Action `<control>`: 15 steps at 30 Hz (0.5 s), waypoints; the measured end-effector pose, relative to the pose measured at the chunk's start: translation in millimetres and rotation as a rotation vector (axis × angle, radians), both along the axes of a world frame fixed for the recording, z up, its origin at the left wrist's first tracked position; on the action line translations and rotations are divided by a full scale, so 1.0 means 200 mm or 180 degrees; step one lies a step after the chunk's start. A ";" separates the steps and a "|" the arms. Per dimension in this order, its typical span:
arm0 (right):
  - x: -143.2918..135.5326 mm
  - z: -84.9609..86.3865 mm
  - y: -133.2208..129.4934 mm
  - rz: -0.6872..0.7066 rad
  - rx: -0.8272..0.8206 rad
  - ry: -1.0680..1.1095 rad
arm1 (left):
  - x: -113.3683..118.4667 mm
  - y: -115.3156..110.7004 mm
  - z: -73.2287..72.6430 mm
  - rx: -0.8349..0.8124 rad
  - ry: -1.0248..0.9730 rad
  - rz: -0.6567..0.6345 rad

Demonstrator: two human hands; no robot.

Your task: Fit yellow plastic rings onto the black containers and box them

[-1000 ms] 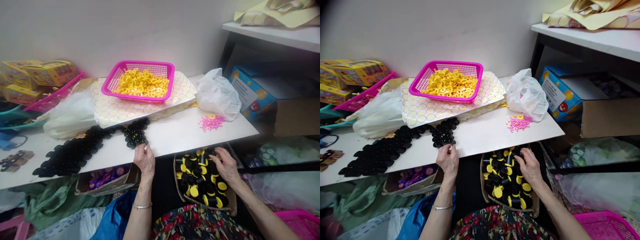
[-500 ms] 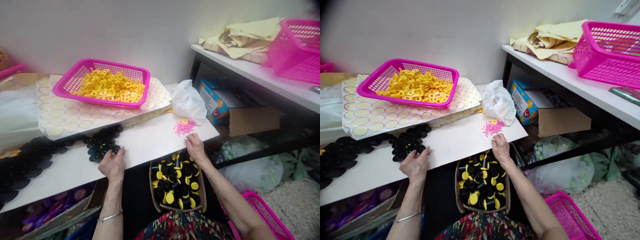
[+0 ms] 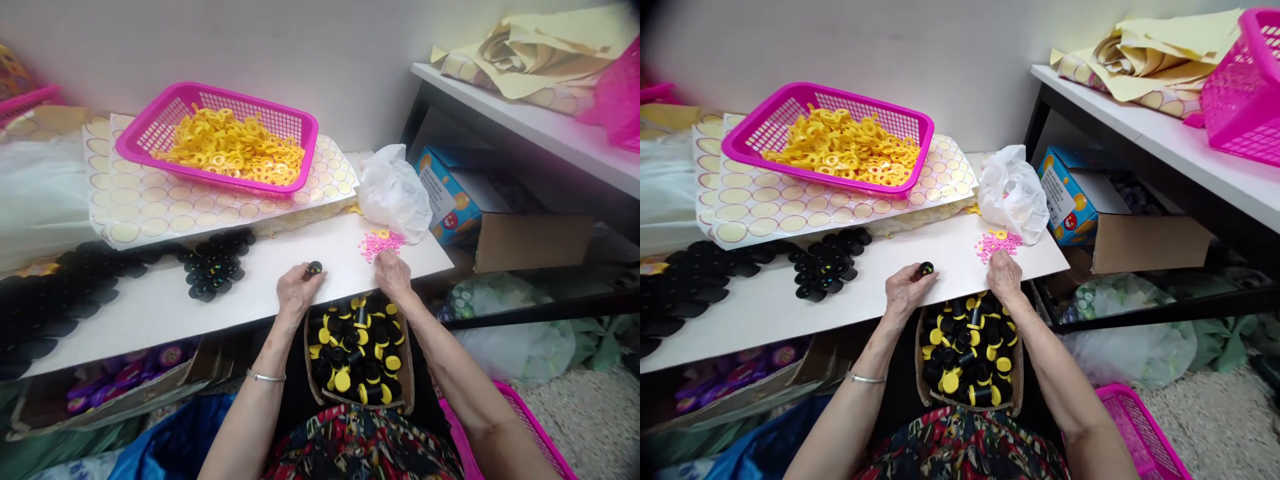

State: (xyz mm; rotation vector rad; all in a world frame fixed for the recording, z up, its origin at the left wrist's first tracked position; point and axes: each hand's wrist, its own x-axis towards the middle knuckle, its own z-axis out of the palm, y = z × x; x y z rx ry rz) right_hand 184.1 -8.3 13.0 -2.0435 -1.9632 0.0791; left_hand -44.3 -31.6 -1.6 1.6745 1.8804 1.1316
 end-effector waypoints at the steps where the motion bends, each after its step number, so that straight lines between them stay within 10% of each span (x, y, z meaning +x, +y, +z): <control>1: 0.00 0.00 0.00 0.0001 0.0002 0.0073 | 0.00 0.00 -0.01 0.0025 0.0002 -0.0022; 15: 0.00 0.01 0.02 -0.0148 -0.0124 -0.0033 | 0.00 -0.01 -0.03 0.0160 0.0013 -0.0117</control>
